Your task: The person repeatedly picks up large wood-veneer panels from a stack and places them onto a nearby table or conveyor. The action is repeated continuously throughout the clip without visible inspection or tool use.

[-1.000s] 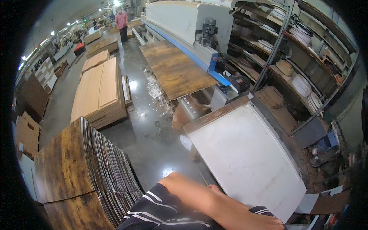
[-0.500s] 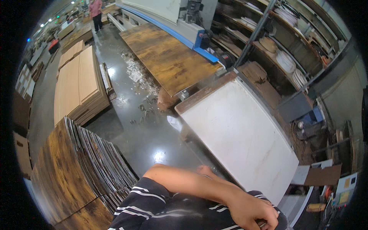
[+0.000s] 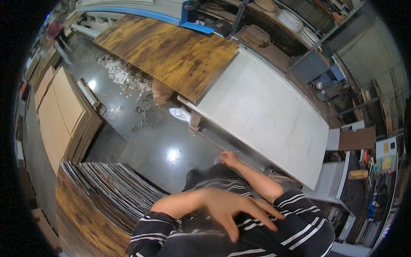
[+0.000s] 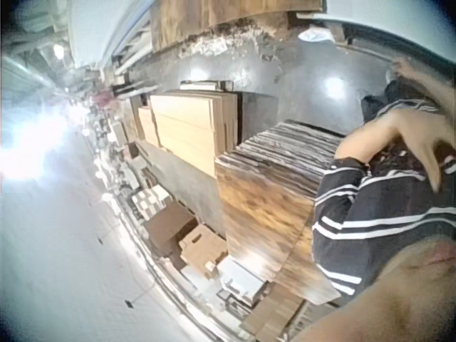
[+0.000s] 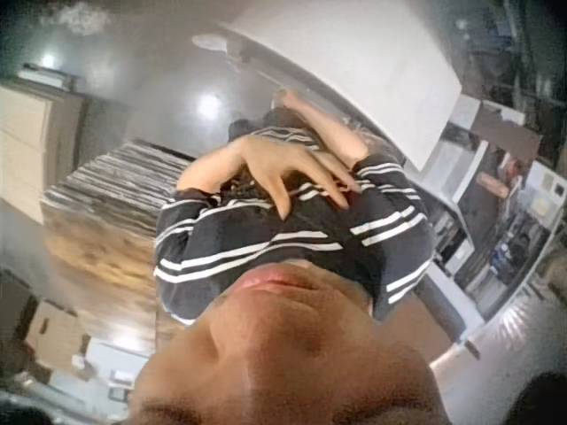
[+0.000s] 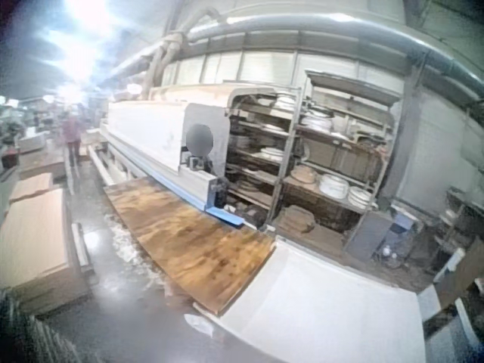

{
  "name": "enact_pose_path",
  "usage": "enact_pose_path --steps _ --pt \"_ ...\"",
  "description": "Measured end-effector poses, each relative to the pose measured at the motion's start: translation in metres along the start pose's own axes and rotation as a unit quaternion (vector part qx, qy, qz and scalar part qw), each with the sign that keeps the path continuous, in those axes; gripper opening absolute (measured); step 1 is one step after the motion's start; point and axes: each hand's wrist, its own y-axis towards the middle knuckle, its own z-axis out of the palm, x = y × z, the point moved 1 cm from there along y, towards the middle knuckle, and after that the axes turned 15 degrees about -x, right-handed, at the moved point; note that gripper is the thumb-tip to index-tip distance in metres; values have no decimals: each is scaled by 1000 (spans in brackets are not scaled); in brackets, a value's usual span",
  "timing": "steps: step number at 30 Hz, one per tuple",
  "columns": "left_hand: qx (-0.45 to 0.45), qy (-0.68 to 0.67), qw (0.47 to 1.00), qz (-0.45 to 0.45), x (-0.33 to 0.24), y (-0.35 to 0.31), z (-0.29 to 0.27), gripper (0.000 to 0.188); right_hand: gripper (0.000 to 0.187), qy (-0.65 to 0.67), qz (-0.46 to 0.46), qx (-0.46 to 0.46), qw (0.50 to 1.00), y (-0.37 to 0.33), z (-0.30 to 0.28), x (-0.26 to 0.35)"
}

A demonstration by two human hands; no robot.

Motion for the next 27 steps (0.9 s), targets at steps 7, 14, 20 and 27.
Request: enact_pose_path --steps 7,14,20,27 --pt "-527 38 754 -390 107 -196 -93 57 42 145 92 -36 984 32 -34 86" --pt "-805 129 378 -438 192 -486 -68 32 77 239 116 -112 957 66 -57 102" --pt "-444 478 377 -657 212 -611 14 37 86 346 144 -113 920 89 -77 93" --pt "-422 507 398 -637 273 -555 49 36 81 447 146 -31 882 88 -96 72"
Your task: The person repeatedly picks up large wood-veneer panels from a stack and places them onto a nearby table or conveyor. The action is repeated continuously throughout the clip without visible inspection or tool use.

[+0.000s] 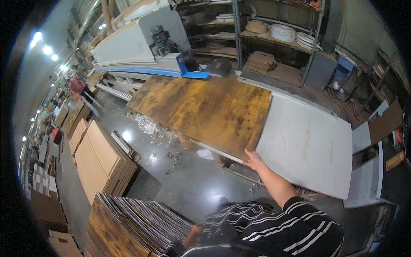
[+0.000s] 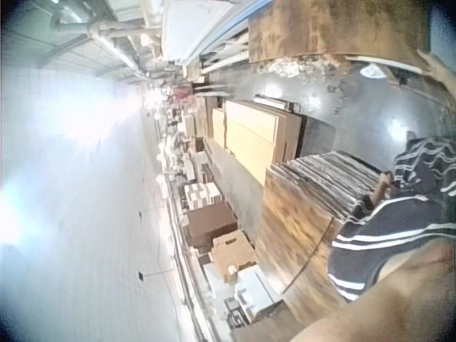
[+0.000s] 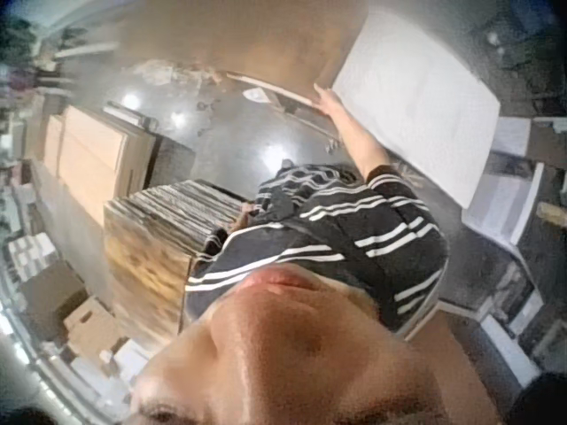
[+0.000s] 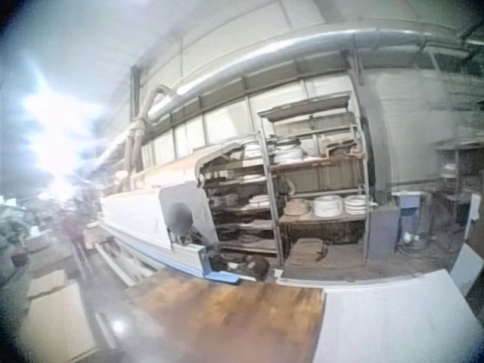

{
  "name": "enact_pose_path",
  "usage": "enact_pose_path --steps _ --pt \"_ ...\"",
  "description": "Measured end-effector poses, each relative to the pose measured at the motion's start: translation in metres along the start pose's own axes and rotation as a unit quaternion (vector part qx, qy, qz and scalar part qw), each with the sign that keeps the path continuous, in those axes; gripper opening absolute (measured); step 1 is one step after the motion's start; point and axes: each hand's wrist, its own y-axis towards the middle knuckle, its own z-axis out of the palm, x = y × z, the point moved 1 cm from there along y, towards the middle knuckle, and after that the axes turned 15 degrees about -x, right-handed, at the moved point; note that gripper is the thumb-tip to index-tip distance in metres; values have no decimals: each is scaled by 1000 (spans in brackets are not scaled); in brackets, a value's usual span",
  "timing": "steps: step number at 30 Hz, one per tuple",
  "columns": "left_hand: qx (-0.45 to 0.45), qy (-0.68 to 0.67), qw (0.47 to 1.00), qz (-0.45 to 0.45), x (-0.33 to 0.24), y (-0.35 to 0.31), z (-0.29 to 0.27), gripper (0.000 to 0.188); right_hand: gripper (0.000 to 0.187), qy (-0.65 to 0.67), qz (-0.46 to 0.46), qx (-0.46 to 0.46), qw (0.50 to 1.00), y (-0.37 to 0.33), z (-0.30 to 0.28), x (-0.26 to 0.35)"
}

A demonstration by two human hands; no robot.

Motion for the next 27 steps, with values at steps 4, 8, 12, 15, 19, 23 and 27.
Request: enact_pose_path --steps 4,8,12,15,19,23,27 --pt "-47 33 997 -58 -28 -14 26 37 66 41 48 -144 988 -3 -21 -1" --pt "-40 -56 992 -109 -50 -41 36 34 66 70 46 -142 986 -12 -59 -4" --pt "-50 -83 988 -119 -78 -63 41 32 50 44 3 -92 995 -16 -104 -10" --pt "-56 -102 986 -123 -101 -74 44 30 49 18 -22 -125 992 -15 -130 -16" --pt "-67 -130 980 -138 -132 -89 39 27 49 -11 -45 -106 993 -20 -171 -22" --pt "-86 -184 967 -152 -169 -108 28 25 58 -4 -63 -112 992 -31 -208 -22" --pt "-90 -250 947 -181 -203 -116 25 30 85 13 -53 -93 994 -42 -249 -21"
